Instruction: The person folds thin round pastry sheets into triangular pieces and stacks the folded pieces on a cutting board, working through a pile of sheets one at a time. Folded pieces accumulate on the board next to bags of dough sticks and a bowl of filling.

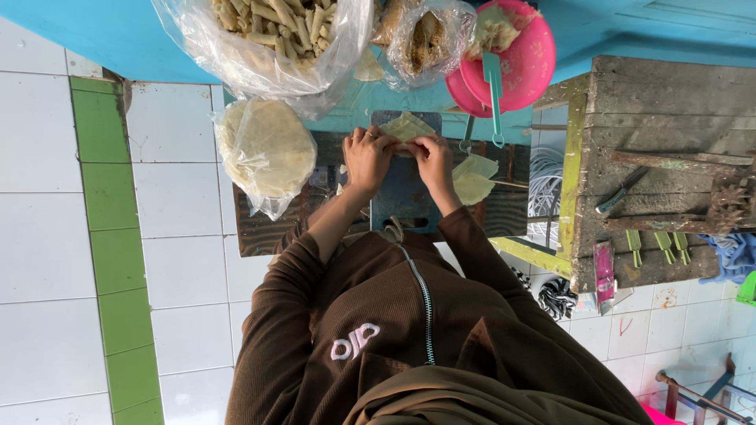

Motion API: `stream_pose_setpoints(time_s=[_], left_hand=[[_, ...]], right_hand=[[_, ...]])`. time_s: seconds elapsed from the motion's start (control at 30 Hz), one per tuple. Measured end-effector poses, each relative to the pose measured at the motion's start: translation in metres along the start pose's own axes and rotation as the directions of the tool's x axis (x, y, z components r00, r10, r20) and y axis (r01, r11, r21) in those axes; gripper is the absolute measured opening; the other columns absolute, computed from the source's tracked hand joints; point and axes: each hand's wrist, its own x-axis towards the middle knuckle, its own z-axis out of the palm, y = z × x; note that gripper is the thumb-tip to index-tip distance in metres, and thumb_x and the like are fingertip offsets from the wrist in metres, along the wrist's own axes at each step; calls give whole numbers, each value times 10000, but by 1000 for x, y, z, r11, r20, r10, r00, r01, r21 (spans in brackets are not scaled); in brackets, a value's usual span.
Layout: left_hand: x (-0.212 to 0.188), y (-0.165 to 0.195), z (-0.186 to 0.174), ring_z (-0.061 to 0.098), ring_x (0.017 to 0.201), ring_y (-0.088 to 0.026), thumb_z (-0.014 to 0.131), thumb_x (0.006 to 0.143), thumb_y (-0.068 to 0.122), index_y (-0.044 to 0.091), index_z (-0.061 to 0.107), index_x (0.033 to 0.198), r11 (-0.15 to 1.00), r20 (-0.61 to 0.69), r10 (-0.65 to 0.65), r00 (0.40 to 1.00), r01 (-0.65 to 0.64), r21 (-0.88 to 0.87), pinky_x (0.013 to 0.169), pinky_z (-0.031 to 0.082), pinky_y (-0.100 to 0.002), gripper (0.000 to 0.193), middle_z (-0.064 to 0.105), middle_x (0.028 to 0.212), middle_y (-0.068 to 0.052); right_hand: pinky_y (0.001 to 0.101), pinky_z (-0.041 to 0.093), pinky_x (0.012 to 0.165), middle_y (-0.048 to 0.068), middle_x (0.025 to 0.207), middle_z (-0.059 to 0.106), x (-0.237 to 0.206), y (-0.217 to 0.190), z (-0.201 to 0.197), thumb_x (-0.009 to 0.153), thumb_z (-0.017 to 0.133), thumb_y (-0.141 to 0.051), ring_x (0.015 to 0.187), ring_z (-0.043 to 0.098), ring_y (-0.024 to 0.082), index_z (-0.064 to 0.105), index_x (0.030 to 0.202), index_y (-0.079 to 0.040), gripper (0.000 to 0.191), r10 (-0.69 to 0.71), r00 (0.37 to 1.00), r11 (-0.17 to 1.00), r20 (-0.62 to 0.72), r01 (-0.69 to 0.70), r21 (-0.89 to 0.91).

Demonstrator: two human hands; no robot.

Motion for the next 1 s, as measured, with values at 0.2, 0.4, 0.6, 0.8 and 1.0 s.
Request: stream_pose_setpoints(time_s=[0.2, 0.4, 0.6, 0.8, 1.0], left_hand=[[7, 2, 12, 605, 970, -247, 787, 831, 349, 205, 764, 899, 990, 8, -127, 992, 128, -64, 828, 400, -424, 161, 698, 958, 33], [2, -11, 17, 620, 981, -210, 719, 918, 265, 227, 711, 988, 986, -24, 161, 987, -161, -44, 857, 404, -405, 80, 698, 1007, 57], [4, -8, 18, 585, 994, -242, 736, 875, 280, 227, 733, 964, 997, -3, 76, 997, -76, 4, 839, 391, -415, 104, 658, 986, 15], [16, 2, 23, 575, 970, -272, 774, 846, 357, 186, 718, 898, 997, 1, -73, 997, 73, -7, 806, 382, -432, 186, 660, 970, -20], [16, -2, 28, 615, 982, -227, 741, 918, 272, 202, 697, 975, 994, 6, -31, 1000, 31, -100, 871, 408, -422, 100, 686, 944, 52]], right_hand=[[386, 541, 737, 100, 865, 703, 16, 7, -2, 871, 790, -16, 813, 668, 295, 676, 947, -9, 137, 107, 994, 986, 32, -110, 125], [441, 513, 829, 99, 969, 699, 2, -11, -9, 859, 756, 29, 947, 639, 329, 708, 976, -31, 140, -295, 954, 949, -47, 288, -127], [431, 524, 808, 101, 964, 695, 4, -9, 0, 874, 791, 1, 945, 636, 328, 730, 978, -32, 126, -155, 982, 979, -108, 139, -146], [354, 561, 708, 117, 927, 668, 28, 8, -6, 864, 840, -64, 803, 697, 241, 720, 953, -28, 154, 123, 991, 981, 45, -128, 143], [392, 550, 756, 106, 942, 706, 21, -1, -8, 886, 785, 14, 855, 679, 279, 709, 1009, -29, 151, -35, 999, 999, -18, 35, -28]])
